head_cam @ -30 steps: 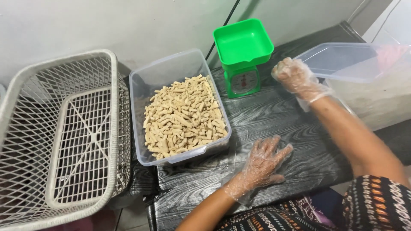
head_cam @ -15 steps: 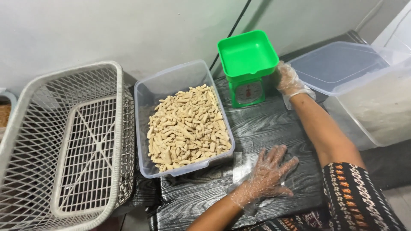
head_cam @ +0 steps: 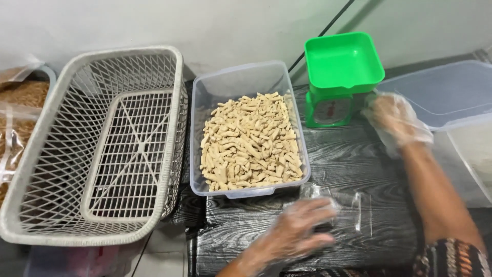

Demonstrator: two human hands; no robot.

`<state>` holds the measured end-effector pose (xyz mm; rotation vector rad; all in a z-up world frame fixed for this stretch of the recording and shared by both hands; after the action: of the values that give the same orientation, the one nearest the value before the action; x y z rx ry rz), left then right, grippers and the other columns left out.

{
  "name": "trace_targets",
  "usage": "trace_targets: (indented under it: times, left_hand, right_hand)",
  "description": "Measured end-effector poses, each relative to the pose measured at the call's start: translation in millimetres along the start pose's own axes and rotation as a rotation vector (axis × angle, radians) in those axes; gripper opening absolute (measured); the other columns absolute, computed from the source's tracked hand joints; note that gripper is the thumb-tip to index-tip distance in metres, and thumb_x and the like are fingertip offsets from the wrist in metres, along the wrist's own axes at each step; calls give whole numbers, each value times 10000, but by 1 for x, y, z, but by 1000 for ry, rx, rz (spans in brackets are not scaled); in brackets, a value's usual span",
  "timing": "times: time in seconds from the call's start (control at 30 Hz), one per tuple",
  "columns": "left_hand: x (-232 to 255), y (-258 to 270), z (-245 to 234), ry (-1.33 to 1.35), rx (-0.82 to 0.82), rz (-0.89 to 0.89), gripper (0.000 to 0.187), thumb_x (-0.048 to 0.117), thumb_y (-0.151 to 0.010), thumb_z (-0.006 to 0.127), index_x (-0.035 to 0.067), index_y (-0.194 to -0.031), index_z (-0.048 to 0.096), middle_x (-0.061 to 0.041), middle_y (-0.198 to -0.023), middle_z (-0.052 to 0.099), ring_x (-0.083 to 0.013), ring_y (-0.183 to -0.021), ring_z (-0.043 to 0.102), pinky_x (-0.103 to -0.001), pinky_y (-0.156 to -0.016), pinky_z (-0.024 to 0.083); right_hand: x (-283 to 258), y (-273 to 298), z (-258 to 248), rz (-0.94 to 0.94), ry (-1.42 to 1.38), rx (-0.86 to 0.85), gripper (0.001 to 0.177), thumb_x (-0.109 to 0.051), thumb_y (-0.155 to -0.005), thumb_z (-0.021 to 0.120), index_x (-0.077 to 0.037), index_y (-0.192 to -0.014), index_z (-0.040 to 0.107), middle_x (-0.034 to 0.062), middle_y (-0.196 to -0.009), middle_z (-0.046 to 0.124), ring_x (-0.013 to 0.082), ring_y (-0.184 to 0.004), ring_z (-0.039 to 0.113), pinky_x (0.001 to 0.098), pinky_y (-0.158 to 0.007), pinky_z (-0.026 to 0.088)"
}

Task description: The person scoops processed snack pieces from a large container into a small plastic bag using a green spoon, weighs the bag on a scale, and seals it by hand.

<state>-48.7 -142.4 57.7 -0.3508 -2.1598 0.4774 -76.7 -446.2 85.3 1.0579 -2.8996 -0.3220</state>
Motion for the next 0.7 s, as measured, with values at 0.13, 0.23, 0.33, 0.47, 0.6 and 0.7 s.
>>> trace_targets:
  times: [0.13, 0.23, 0.33, 0.47, 0.6, 0.7]
  left_hand:
    - [10, 52, -82, -58, 500, -71, 179, 104, -965, 569, -15, -1044, 677, -177, -1015, 738, -312, -980, 736, -415, -934, 623]
    - [-2, 114, -135, -282, 1087, -114, 184, -34, -858, 623, 65, -1008, 665, -114, -1032, 682, -263, -1010, 697, -350, -953, 648]
    - [6, 121, -165, -451, 1157, -188, 382, 258, -1009, 615, 55, -1316, 510, -121, -1329, 528, -295, -1332, 502, -451, -1205, 453]
    - [-40, 124, -173, -501, 793, -424, 431, 315, -951, 595, 113, -1323, 511, -230, -1517, 348, -419, -1460, 356, -605, -1167, 379]
    - [-96, 152, -170, -739, 627, -310, 328, 425, -975, 603, 174, -1178, 550, -216, -1449, 453, -473, -1192, 601, -541, -852, 604]
    - [-84, 142, -177, -867, 669, -175, 296, 420, -947, 652, 155, -1043, 563, -202, -1388, 515, -357, -1042, 713, -414, -792, 651]
  right_hand:
    - [4, -8, 34, -16, -373, -102, 355, -503, -941, 610, -202, -1041, 770, 133, -1017, 657, 279, -991, 640, 406, -870, 460]
    - [-32, 2, 49, -181, -425, -155, 334, -440, -937, 609, -172, -1031, 787, 46, -974, 781, 197, -864, 692, 357, -759, 510]
    - [-86, 34, 38, -343, -993, -225, 419, -459, -903, 608, -91, -1067, 724, 79, -885, 724, 167, -761, 649, 293, -721, 523]
    - [-128, 83, 27, -173, -1054, -374, 562, -378, -814, 615, -122, -1291, 462, 97, -995, 622, 215, -801, 594, 345, -740, 492]
    - [-115, 68, 64, -267, -1356, -188, 709, -198, -880, 761, -98, -1440, 339, 152, -858, 653, 234, -666, 658, 373, -578, 590]
    - [-120, 75, 57, -326, -1265, -123, 727, -207, -854, 767, -93, -1435, 345, 110, -796, 646, 181, -637, 631, 296, -541, 572]
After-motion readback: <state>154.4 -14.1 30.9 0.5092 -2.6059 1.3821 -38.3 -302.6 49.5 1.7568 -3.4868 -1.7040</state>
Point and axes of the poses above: each hand's wrist, its own y-axis away from the middle knuckle, its own z-axis out of the palm, x = y × z, the point moved 8 cm from there along -y, towards the middle knuckle
